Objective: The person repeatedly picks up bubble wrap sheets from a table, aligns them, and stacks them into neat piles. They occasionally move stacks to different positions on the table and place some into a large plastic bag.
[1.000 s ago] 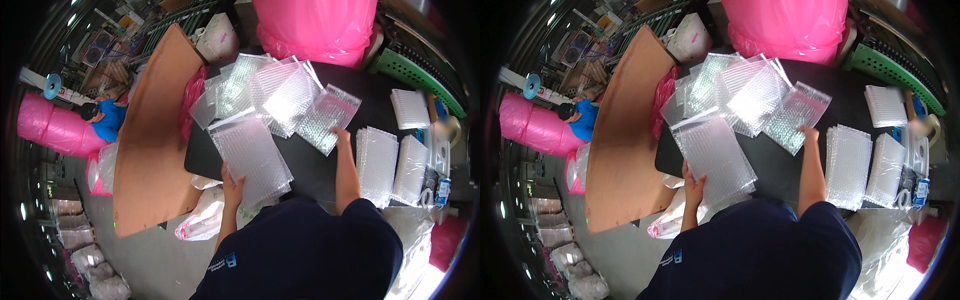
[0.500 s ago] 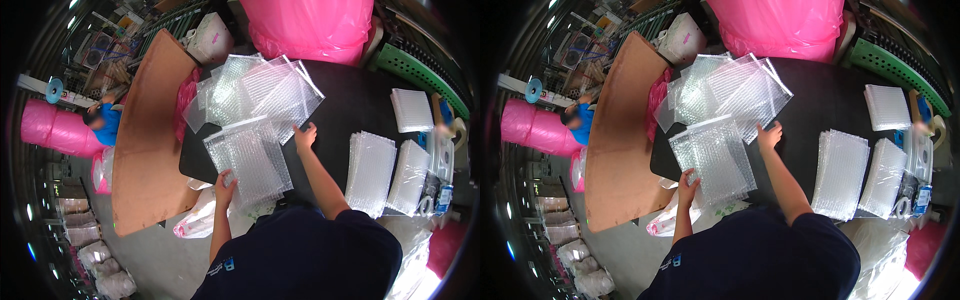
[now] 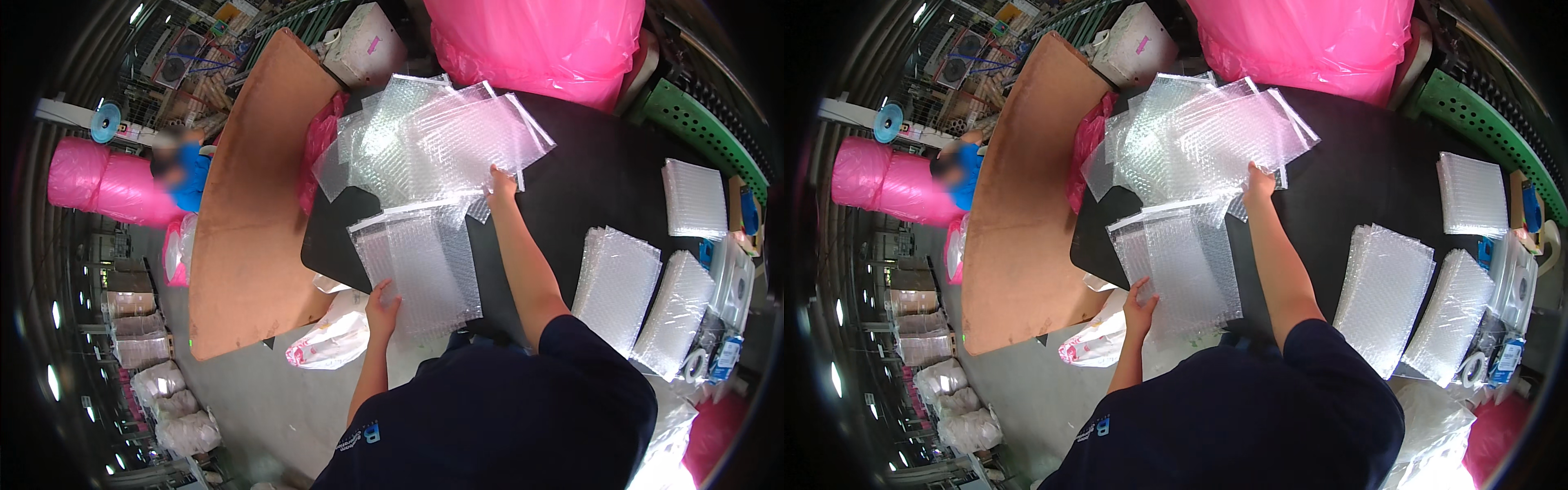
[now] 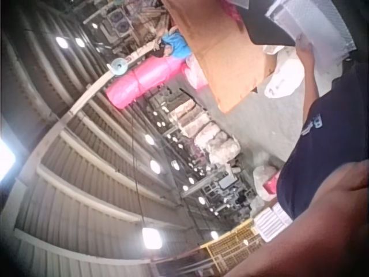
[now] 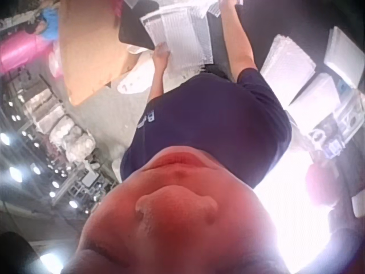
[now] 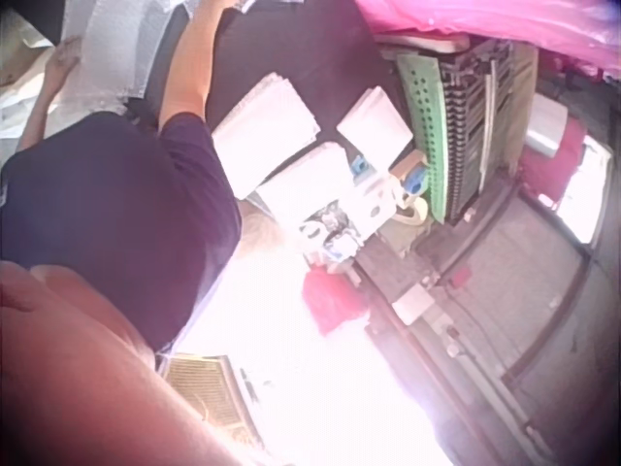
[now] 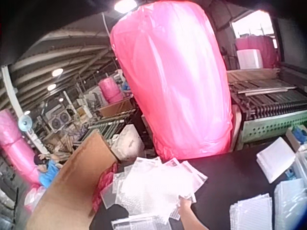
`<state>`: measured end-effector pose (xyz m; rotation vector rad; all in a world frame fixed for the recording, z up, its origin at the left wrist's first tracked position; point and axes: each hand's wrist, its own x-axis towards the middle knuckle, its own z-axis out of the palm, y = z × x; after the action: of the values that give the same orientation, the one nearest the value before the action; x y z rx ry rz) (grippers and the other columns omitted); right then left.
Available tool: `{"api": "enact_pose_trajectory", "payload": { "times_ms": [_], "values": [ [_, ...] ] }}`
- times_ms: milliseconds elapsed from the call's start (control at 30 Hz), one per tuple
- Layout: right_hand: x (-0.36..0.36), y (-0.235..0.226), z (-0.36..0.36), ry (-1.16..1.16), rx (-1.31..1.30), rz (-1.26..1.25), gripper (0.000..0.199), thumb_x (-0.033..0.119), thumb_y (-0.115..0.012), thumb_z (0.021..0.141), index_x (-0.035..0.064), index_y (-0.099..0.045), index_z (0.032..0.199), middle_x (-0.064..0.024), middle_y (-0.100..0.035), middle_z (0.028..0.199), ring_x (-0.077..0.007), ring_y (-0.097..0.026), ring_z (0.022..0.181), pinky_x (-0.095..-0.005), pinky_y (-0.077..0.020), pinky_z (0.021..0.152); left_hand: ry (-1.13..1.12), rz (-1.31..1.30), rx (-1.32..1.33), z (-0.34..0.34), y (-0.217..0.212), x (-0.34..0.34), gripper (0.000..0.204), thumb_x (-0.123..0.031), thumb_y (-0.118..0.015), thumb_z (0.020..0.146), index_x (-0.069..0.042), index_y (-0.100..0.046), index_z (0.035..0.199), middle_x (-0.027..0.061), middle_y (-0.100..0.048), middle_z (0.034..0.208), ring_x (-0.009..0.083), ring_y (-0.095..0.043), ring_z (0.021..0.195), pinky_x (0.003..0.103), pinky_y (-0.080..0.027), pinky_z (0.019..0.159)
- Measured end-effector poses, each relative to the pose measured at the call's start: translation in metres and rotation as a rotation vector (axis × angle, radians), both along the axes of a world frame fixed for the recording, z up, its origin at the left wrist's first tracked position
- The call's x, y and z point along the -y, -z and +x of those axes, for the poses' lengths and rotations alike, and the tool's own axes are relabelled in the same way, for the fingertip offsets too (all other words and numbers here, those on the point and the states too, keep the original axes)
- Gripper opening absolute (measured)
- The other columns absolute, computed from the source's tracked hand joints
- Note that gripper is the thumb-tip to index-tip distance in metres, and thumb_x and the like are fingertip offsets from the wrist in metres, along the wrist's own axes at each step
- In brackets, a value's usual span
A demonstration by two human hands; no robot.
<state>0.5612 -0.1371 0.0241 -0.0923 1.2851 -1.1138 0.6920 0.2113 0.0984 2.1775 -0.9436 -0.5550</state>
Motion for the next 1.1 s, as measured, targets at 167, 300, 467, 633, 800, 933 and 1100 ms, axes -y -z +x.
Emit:
{"api": "enact_pose_trajectory", "payload": {
  "times_ms": [167,300,467,633,800,933,1100],
  "values": [
    [0.035,0.042,0.002,-0.035,0.279,-0.092,0.045,-0.001,-0.057,0.079,0.0084,-0.038,0.118,-0.008,-0.051,0.091,-0.0193,-0.051,0.085,-0.0405,-0.0407,0.082,0.106,-0.006,0.025,0.0,-0.003,0.011,0.046,-0.007,-0.063,0.074,-0.015,-0.055,0.119,0.017,-0.055,0.112,0.0264,-0.05,0.107,0.033,-0.037,0.092],
    [0.001,0.023,-0.034,-0.262,0.673,-0.276,0.048,0.0,-0.05,0.084,0.0101,-0.026,0.124,-0.0058,-0.049,0.097,-0.0183,-0.05,0.089,-0.04,-0.0419,0.081,0.081,-0.02,-0.015,0.0,0.001,0.001,0.046,-0.006,-0.062,0.075,-0.015,-0.054,0.119,0.0191,-0.053,0.114,0.0284,-0.05,0.107,0.035,-0.037,0.093],
    [-0.115,-0.025,-0.074,-0.954,-0.171,-0.393,0.079,0.003,-0.062,0.074,0.0097,-0.013,0.136,-0.0118,-0.054,0.104,-0.0231,-0.055,0.09,-0.038,-0.0459,0.078,0.052,-0.164,0.139,0.006,0.031,-0.008,0.066,-0.011,-0.063,0.077,-0.007,-0.03,0.135,0.0206,-0.042,0.126,0.0304,-0.047,0.113,0.035,-0.035,0.096],
    [-0.183,0.027,-0.062,-1.051,-0.439,-0.391,0.081,0.02,-0.073,0.067,0.0078,-0.027,0.133,-0.0163,-0.038,0.13,-0.0274,-0.039,0.119,-0.0376,-0.0298,0.1,-0.197,-0.116,-0.322,-0.006,0.029,0.008,0.077,-0.023,-0.071,0.073,0.001,-0.028,0.132,0.0189,-0.044,0.124,0.0268,-0.048,0.109,0.034,-0.037,0.093],
    [-0.184,-0.097,-0.087,-0.978,-0.274,-0.621,0.077,0.017,-0.073,0.07,0.0051,-0.03,0.132,-0.0129,-0.038,0.13,-0.0212,-0.036,0.121,-0.0332,-0.0283,0.1,-0.005,-0.171,-0.422,-0.01,0.001,-0.012,0.064,-0.022,-0.078,0.064,0.003,-0.046,0.113,0.0144,-0.055,0.104,0.0239,-0.054,0.096,0.033,-0.042,0.085],
    [-0.188,-0.163,-0.122,-0.981,-0.354,-0.818,0.086,0.015,-0.076,0.066,0.0039,-0.025,0.135,-0.0124,-0.037,0.131,-0.0197,-0.032,0.123,-0.0323,-0.0228,0.104,0.145,-0.396,-0.54,-0.021,-0.053,0.008,0.061,-0.014,-0.08,0.058,0.004,-0.05,0.107,0.012,-0.058,0.098,0.0213,-0.057,0.089,0.033,-0.044,0.081],
    [-0.196,-0.139,-0.154,-1.057,-0.189,-0.797,0.094,0.011,-0.077,0.058,0.005,-0.025,0.136,-0.0091,-0.04,0.13,-0.0206,-0.036,0.12,-0.0318,-0.0263,0.102,0.508,-0.084,-0.326,-0.017,-0.037,0.043,0.051,-0.017,-0.084,0.054,0.002,-0.058,0.094,0.0104,-0.061,0.089,0.0201,-0.058,0.084,0.033,-0.046,0.077]
  ]
}}
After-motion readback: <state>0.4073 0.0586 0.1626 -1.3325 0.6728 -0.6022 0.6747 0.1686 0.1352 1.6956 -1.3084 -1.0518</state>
